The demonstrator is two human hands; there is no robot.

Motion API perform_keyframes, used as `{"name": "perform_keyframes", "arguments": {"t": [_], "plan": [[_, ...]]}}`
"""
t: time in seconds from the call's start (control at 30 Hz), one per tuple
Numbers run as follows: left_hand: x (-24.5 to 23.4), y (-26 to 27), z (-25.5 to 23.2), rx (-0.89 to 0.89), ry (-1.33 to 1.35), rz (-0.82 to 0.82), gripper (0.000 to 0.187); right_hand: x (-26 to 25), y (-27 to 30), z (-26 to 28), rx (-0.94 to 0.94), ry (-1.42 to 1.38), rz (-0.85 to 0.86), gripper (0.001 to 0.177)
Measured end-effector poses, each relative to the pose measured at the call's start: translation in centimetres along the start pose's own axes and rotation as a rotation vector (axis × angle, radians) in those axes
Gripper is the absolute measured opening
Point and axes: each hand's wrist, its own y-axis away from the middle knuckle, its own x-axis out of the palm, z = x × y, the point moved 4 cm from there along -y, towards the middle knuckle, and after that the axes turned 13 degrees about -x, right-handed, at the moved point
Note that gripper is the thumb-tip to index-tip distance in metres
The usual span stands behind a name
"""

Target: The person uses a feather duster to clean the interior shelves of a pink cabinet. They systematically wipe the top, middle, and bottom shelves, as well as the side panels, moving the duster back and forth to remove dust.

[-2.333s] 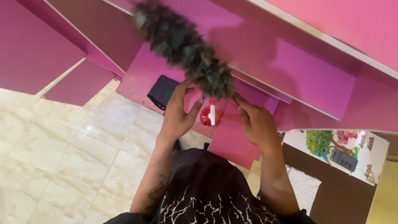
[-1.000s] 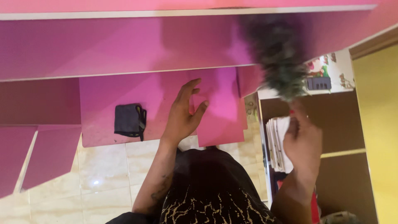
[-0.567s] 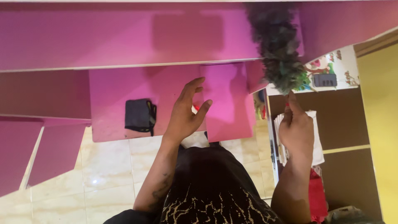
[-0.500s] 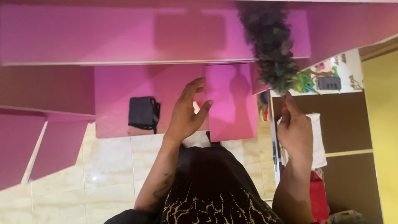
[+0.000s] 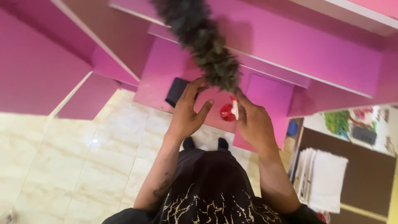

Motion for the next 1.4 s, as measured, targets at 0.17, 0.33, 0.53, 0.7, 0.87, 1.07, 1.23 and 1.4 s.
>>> {"name": "perform_keyframes", "arguments": {"t": [0.17, 0.33, 0.53, 0.7, 0.87, 1.07, 1.23, 1.4], "plan": [[-5.3, 2.7, 0.7, -0.096, 0.037, -0.144, 0.056, 2.6, -2.4, 0.5, -0.247, -0.313, 0.088, 0.039], [-9.2, 5.6, 0.5, -0.158, 0.139, -0.252, 0.059, 7.6, -4.4, 1.1, 0.160, -1.071, 0.036, 0.049], [-11.7, 7.7, 0.7, -0.156, 0.143, -0.379, 0.060, 11.6, -6.7, 4.7, 0.205, -1.329, 0.085, 0.051], [-11.9, 8.1, 0.5, -0.186, 0.111, -0.434, 0.062, 12.9, -10.0, 6.4, 0.155, -1.350, 0.085, 0.062], [-12.1, 8.1, 0.2, -0.184, 0.071, -0.463, 0.059, 14.2, -11.0, 8.1, 0.043, -0.998, 0.287, 0.060], [-11.9, 6.3, 1.1, -0.183, 0.079, -0.486, 0.059, 14.0, -6.0, 7.5, -0.133, -0.824, 0.453, 0.064], [-10.4, 4.4, 1.8, -0.236, 0.111, -0.443, 0.062, 12.7, -3.5, 4.2, 0.052, -0.836, 0.402, 0.062], [-10.5, 3.9, 1.8, -0.198, 0.068, -0.486, 0.063, 9.5, -6.7, 1.7, 0.049, -1.010, 0.070, 0.056]]}}
